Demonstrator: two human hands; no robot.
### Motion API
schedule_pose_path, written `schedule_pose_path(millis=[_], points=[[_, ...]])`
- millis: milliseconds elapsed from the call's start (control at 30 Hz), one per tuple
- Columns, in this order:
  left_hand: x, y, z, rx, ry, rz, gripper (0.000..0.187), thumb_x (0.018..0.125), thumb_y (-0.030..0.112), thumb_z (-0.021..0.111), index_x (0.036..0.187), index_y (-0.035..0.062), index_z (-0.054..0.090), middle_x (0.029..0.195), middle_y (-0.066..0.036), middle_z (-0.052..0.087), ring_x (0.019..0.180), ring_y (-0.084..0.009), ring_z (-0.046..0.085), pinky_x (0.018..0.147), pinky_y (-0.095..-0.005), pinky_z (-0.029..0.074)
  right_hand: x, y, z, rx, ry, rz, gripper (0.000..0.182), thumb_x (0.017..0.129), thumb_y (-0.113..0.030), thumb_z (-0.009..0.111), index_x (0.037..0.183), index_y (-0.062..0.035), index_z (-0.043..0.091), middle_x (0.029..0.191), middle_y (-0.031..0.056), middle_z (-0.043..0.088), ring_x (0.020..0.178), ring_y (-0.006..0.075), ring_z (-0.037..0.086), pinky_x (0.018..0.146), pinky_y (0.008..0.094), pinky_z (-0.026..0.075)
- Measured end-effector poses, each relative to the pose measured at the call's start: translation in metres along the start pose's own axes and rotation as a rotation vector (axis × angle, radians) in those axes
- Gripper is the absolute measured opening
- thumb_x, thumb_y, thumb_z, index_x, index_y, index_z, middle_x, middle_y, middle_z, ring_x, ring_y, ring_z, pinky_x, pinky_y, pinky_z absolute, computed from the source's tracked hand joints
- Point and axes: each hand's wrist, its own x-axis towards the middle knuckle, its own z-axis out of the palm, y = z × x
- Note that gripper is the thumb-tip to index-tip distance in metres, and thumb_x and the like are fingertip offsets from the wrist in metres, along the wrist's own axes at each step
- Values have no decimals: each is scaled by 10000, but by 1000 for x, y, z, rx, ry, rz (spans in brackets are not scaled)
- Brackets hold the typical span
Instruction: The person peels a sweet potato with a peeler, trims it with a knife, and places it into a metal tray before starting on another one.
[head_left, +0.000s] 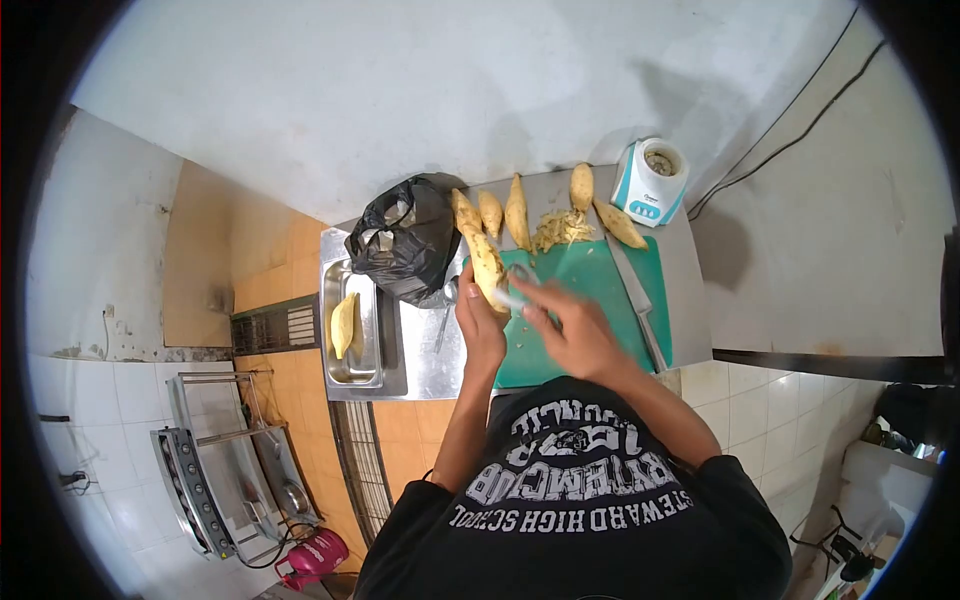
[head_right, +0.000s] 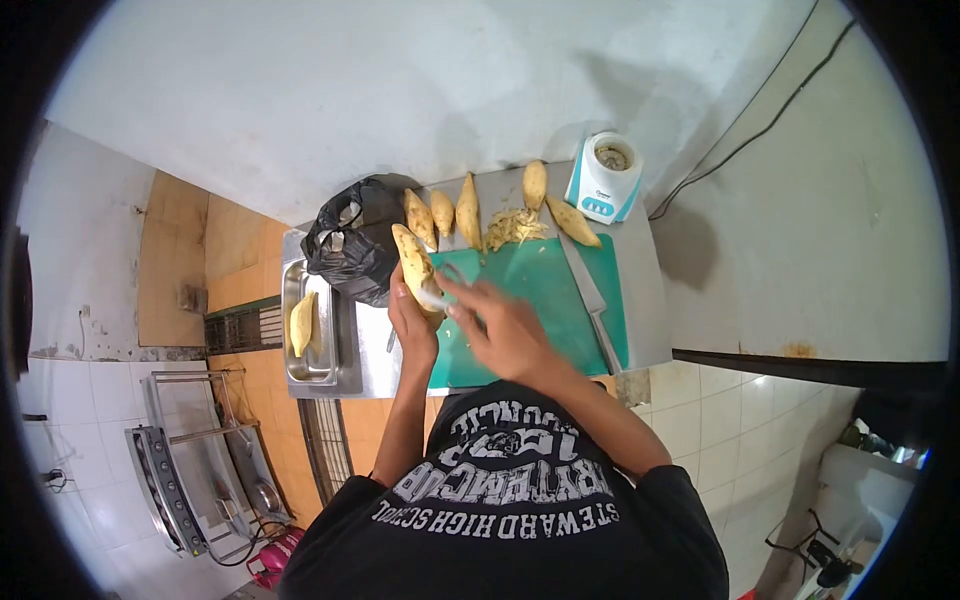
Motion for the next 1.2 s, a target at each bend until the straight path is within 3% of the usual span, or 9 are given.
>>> schedule_pose_path(millis=[267, 367, 533, 733, 767, 967, 1033, 1167, 1200], points=[[-8, 20, 10, 116, -81, 132, 578, 1127, 350, 267, 1484, -84, 401, 1275, -190, 617, 1148, -238, 607, 973, -345, 472, 31, -1, -2, -89, 140, -171, 401, 1015, -226, 589, 1410, -164, 614, 921, 170, 609, 731, 368, 619, 655, 462, 493], [-17, 10, 11, 167, -84, 95, 594, 1133, 397, 247, 1499, -49, 388, 1401, -191, 541, 1266, -247, 550, 1060, -371, 435, 23, -1, 0, -43, 119, -95, 401, 1010, -224, 595, 1405, -160, 618, 938, 174, 613, 735, 370, 622, 650, 465, 495], [-7, 10, 11, 15, -25, 68, 584, 1137, 376, 266, 1531, -47, 349, 1424, -188, 528, 1294, -249, 533, 1066, -359, 434, 7, 0, 3, -84, 86, -54, 401, 1009, -212, 609, 1407, -162, 617, 922, 165, 612, 731, 366, 630, 671, 456, 508], [6, 24, -9, 229, -52, 153, 582, 1136, 368, 271, 1530, -51, 364, 1418, -189, 536, 1310, -246, 520, 1079, -355, 424, -3, 1, 0, 5, 23, -33, 393, 1008, -209, 620, 1397, -153, 627, 975, 156, 653, 724, 333, 640, 689, 422, 514], [8, 23, -6, 243, 1, 204, 581, 1133, 386, 275, 1519, -31, 396, 1318, -165, 590, 1157, -210, 600, 967, -329, 493, -2, 2, -1, 4, 19, -36, 393, 1008, -209, 620, 1397, -153, 627, 975, 156, 653, 724, 333, 640, 689, 422, 514], [3, 10, -14, 57, 81, -54, 578, 1126, 401, 286, 1511, -11, 413, 1212, -123, 624, 897, -153, 608, 758, -299, 527, 2, 60, 16, 315, 218, -15, 422, 1041, -228, 588, 1408, -47, 489, 1064, 211, 693, 707, 294, 648, 686, 409, 515], [2, 2, -22, 57, 83, -47, 579, 1126, 404, 286, 1510, -10, 414, 1198, -121, 626, 888, -153, 609, 752, -298, 528, -13, 101, 22, 397, 111, 222, 356, 1050, -236, 573, 1306, -13, 469, 943, 218, 700, 679, 330, 658, 673, 430, 515], [-4, -8, -32, 87, 125, -68, 587, 1119, 437, 291, 1487, 5, 440, 1129, -106, 636, 807, -141, 613, 648, -270, 511, -48, 192, 57, 85, 201, 173, 266, 1053, -242, 556, 1185, -17, 504, 822, 201, 693, 639, 359, 655, 649, 445, 503], [-5, -12, -32, 96, 148, -61, 593, 1111, 461, 294, 1467, 17, 463, 1093, -96, 646, 748, -131, 618, 568, -247, 492, -51, 197, 56, 33, 135, 351, 264, 1059, -259, 539, 1159, -18, 504, 779, 193, 681, 639, 366, 656, 643, 444, 498]])
